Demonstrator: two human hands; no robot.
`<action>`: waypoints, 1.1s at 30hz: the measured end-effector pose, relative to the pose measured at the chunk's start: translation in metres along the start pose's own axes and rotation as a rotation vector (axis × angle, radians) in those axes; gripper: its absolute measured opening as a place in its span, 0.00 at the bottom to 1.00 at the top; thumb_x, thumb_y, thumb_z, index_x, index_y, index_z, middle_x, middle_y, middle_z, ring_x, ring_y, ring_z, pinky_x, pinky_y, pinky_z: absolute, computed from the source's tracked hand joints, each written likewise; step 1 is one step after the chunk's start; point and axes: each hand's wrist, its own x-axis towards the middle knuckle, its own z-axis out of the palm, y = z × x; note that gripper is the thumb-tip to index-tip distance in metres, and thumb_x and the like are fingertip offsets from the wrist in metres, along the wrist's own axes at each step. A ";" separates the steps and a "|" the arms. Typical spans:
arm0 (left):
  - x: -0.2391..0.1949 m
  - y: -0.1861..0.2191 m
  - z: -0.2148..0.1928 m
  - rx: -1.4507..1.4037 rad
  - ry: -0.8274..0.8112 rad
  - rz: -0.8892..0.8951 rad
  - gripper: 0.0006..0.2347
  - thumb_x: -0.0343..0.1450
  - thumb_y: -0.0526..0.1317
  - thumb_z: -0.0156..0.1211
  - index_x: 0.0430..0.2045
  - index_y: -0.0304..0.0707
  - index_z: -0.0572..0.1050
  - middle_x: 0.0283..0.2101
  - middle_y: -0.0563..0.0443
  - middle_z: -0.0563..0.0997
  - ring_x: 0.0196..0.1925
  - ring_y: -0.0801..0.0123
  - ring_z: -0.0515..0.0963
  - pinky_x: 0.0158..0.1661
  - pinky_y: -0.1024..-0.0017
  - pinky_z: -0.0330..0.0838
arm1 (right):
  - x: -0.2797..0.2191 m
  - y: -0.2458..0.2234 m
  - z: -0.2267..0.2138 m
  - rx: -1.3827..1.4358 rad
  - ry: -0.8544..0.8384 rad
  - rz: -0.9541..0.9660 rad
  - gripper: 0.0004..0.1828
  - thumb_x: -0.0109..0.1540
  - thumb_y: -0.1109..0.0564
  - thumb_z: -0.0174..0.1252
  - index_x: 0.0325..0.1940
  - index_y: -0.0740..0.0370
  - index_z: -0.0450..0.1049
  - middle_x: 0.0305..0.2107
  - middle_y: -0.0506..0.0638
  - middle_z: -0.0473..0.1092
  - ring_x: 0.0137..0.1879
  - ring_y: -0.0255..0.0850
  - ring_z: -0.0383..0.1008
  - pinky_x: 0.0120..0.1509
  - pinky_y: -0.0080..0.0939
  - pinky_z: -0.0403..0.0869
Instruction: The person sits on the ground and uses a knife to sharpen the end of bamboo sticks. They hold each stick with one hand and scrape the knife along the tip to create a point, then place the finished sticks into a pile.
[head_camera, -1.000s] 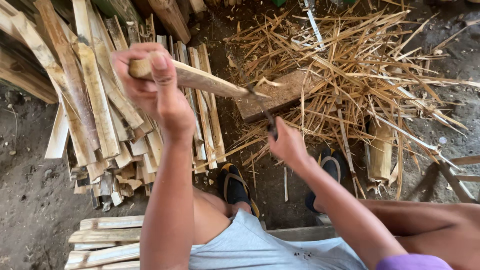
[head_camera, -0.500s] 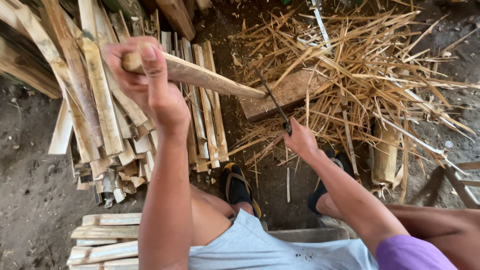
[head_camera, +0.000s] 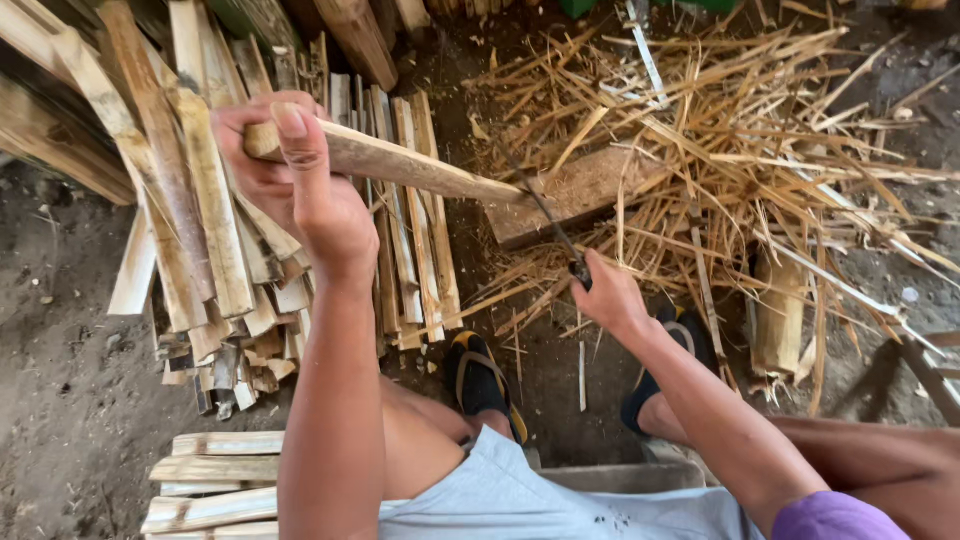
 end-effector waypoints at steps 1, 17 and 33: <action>-0.005 -0.001 -0.001 0.003 -0.012 -0.016 0.12 0.78 0.46 0.67 0.40 0.44 0.68 0.34 0.52 0.75 0.36 0.70 0.71 0.42 0.73 0.66 | -0.007 0.004 0.002 0.003 0.006 -0.019 0.21 0.61 0.52 0.61 0.51 0.69 0.68 0.27 0.65 0.75 0.31 0.60 0.77 0.36 0.57 0.74; -0.024 0.001 -0.003 -0.003 0.007 -0.052 0.15 0.77 0.48 0.69 0.43 0.43 0.68 0.36 0.53 0.74 0.38 0.67 0.70 0.42 0.73 0.65 | -0.013 0.047 0.041 -0.075 -0.203 0.312 0.31 0.61 0.53 0.61 0.64 0.67 0.59 0.30 0.63 0.75 0.32 0.57 0.76 0.34 0.58 0.75; -0.121 -0.046 0.088 -0.154 -0.369 -1.780 0.18 0.69 0.29 0.53 0.53 0.15 0.64 0.39 0.29 0.80 0.34 0.52 0.86 0.32 0.64 0.87 | -0.031 0.064 -0.006 0.381 0.246 0.784 0.16 0.61 0.56 0.64 0.49 0.64 0.72 0.32 0.57 0.74 0.34 0.47 0.76 0.37 0.53 0.72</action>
